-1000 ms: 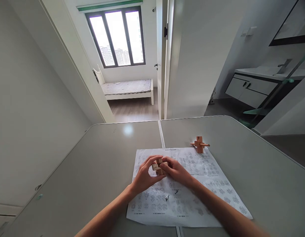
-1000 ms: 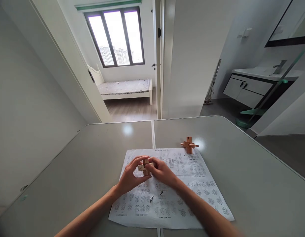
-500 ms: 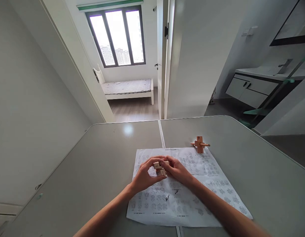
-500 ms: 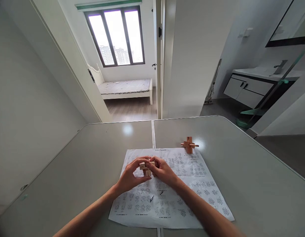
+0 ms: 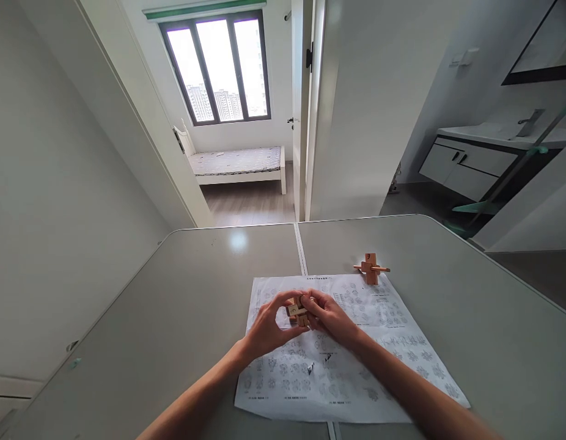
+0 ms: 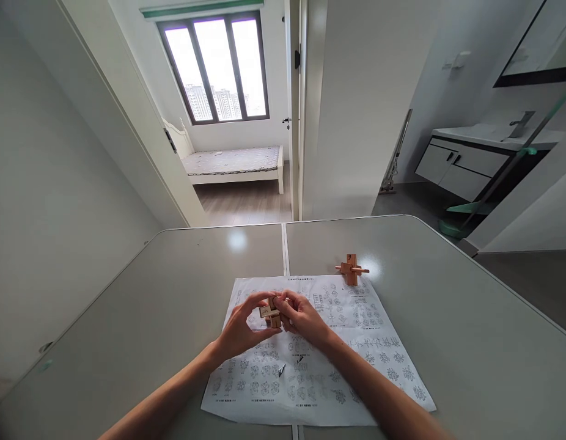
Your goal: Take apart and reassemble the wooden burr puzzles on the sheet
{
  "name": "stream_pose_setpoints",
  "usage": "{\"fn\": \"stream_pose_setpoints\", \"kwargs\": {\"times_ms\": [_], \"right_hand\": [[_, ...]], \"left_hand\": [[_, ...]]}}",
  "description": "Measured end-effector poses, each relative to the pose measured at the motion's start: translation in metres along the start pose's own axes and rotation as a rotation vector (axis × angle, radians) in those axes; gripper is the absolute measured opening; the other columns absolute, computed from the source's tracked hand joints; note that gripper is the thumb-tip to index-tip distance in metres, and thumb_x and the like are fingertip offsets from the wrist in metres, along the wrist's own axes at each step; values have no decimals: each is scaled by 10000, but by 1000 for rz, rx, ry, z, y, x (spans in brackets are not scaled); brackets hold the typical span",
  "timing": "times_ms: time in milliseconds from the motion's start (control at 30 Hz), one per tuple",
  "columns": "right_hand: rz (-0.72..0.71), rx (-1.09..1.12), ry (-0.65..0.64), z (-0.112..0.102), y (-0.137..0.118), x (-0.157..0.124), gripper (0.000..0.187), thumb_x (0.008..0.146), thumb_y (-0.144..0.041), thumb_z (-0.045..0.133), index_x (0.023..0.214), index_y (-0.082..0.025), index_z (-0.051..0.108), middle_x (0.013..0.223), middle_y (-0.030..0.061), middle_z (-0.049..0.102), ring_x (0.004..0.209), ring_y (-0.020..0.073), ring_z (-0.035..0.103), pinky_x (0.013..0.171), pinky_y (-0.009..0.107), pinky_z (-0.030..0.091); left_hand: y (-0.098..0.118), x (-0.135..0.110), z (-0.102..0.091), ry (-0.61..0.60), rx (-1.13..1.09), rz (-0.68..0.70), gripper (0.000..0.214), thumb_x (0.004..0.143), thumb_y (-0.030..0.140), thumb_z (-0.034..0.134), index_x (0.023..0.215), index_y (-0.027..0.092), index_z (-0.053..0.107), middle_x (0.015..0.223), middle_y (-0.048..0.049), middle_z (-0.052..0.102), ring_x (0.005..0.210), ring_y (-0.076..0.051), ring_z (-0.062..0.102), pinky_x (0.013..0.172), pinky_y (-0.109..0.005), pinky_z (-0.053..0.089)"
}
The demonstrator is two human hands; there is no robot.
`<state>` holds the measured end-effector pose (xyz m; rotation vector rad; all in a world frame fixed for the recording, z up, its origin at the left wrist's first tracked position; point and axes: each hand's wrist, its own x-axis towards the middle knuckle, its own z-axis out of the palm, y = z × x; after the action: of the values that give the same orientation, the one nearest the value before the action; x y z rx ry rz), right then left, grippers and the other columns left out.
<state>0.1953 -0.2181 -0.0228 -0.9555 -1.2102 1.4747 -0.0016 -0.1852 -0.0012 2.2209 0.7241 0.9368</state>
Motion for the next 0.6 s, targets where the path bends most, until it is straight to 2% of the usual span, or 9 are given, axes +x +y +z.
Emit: {"fn": "stream_pose_setpoints", "kwargs": {"times_ms": [233,467,600], "right_hand": [[-48,-25,108,5,4,-2,487,889,-693,679,849,-227,543,585,-75,490,505,107,408,489,243,327],[-22,-34,148,8,4,-2,570,830,-772,679,1003,-233,608,614,-42,564,551,164,558,507,268,415],[-29,-21,153,8,1,-3,579,819,-764,699,1034,-232,626,651,-23,610,583,171,587,529,274,451]], "left_hand": [[5,3,-1,13,-89,-10,619,792,268,854,1342,304,573,1288,-51,725,1137,-241,721,973,-408,628],[5,1,2,43,-56,-29,623,772,262,869,1325,308,586,1276,-46,733,1099,-240,738,962,-407,636],[5,0,4,59,-23,-15,617,779,295,870,1324,305,582,1276,-44,738,1059,-236,755,945,-408,638]]}}
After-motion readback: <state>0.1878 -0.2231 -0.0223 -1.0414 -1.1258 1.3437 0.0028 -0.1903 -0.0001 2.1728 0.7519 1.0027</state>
